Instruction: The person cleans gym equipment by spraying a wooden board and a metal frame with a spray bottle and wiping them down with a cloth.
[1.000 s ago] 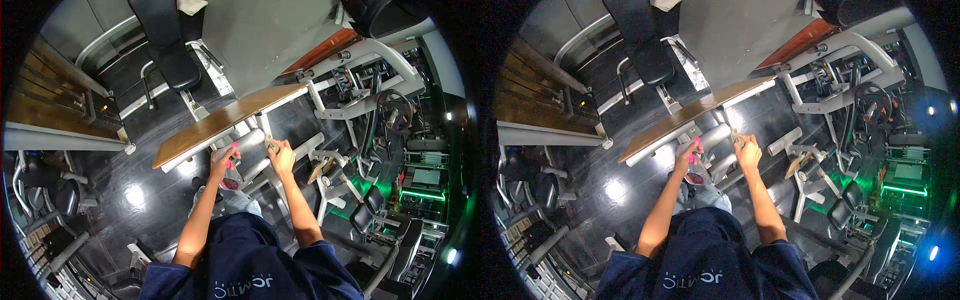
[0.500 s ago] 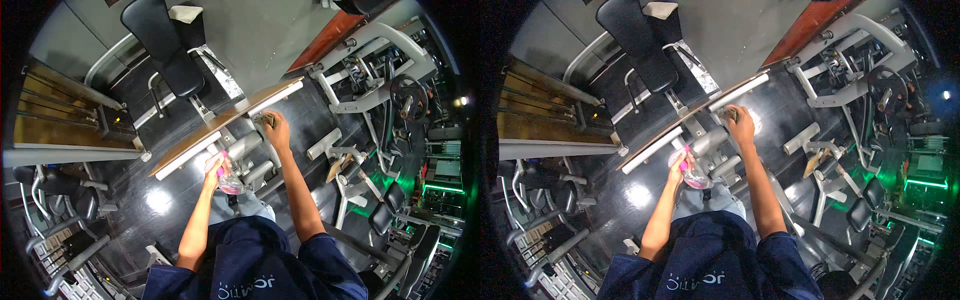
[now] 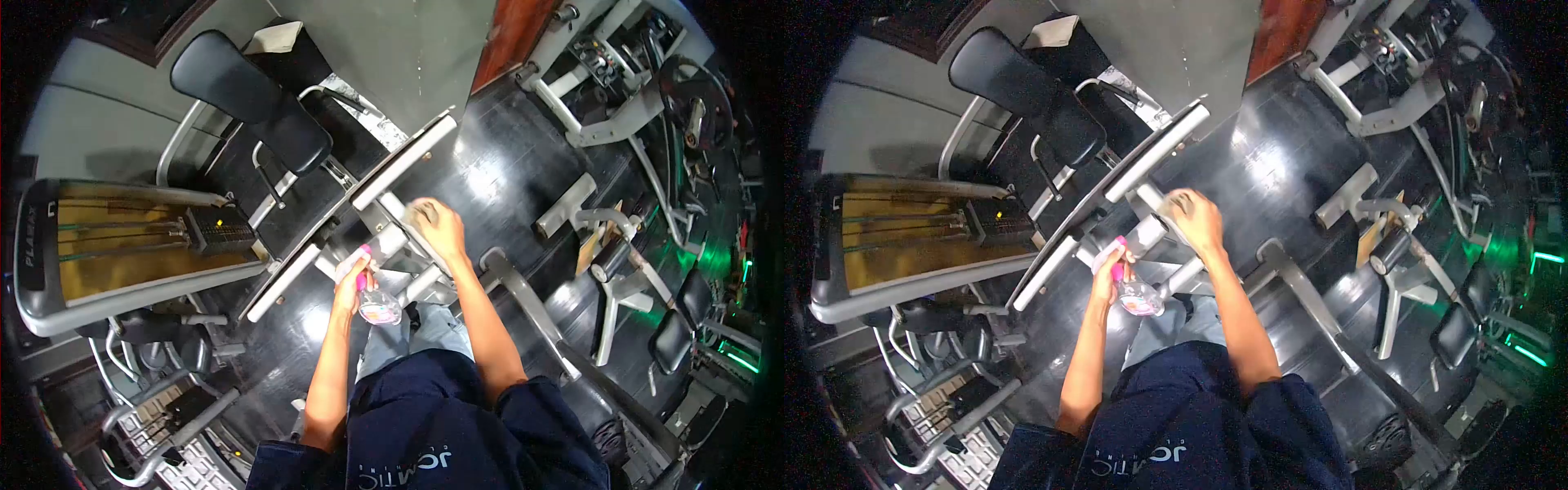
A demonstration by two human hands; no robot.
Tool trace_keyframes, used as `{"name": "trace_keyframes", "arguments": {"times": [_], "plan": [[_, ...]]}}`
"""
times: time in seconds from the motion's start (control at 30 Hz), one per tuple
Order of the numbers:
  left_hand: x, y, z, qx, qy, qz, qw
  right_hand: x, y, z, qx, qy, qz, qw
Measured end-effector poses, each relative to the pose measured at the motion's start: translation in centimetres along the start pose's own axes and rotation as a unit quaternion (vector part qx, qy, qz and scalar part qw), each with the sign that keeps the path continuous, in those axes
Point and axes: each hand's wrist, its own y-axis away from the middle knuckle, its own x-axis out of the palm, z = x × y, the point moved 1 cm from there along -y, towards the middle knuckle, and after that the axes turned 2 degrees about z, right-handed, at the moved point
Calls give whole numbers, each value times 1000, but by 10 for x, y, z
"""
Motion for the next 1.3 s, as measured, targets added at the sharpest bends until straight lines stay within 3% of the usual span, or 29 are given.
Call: {"name": "trace_keyframes", "arguments": {"times": [0.03, 0.13, 0.2, 0.37, 0.43, 0.57, 0.77, 0.93, 1.03, 1.1, 1.17, 1.23, 1.3], "plan": [[5, -5, -1, -9, 0, -29, 1000, 5, -15, 11, -31, -13, 6, 999], [17, -16, -2, -37, -10, -55, 998, 21, -56, 10, 3, 16, 16, 1000], [22, -18, -6, -38, -33, -82, 995, 27, -71, -10, 149, -11, 126, 981], [28, -20, -1, -23, -33, -105, 994, 12, -61, -46, 146, -60, 152, 976], [30, -16, 3, -16, -39, -116, 992, 5, -68, -45, 211, -66, 248, 943], [30, -14, 7, 1, -71, -127, 989, 42, -107, -41, 103, -36, 225, 968], [32, -13, 2, 13, -51, -122, 991, 42, -94, -78, 91, -98, 283, 950], [36, -13, -4, -6, -52, -142, 988, -5, -58, -102, 119, -95, 310, 938], [39, -14, -4, -11, -56, -163, 985, -10, -57, -109, 144, -118, 262, 947], [42, -13, -2, -11, -49, -179, 983, -2, -67, -104, 188, -134, 176, 957], [44, -14, -1, -9, -42, -195, 980, 14, -82, -98, 158, -99, 157, 970], [44, -16, 1, -4, -43, -210, 977, 43, -96, -99, 126, -84, 200, 968], [45, -17, 1, -16, -39, -224, 974, 71, -99, -88, 145, 53, 202, 967]]}}
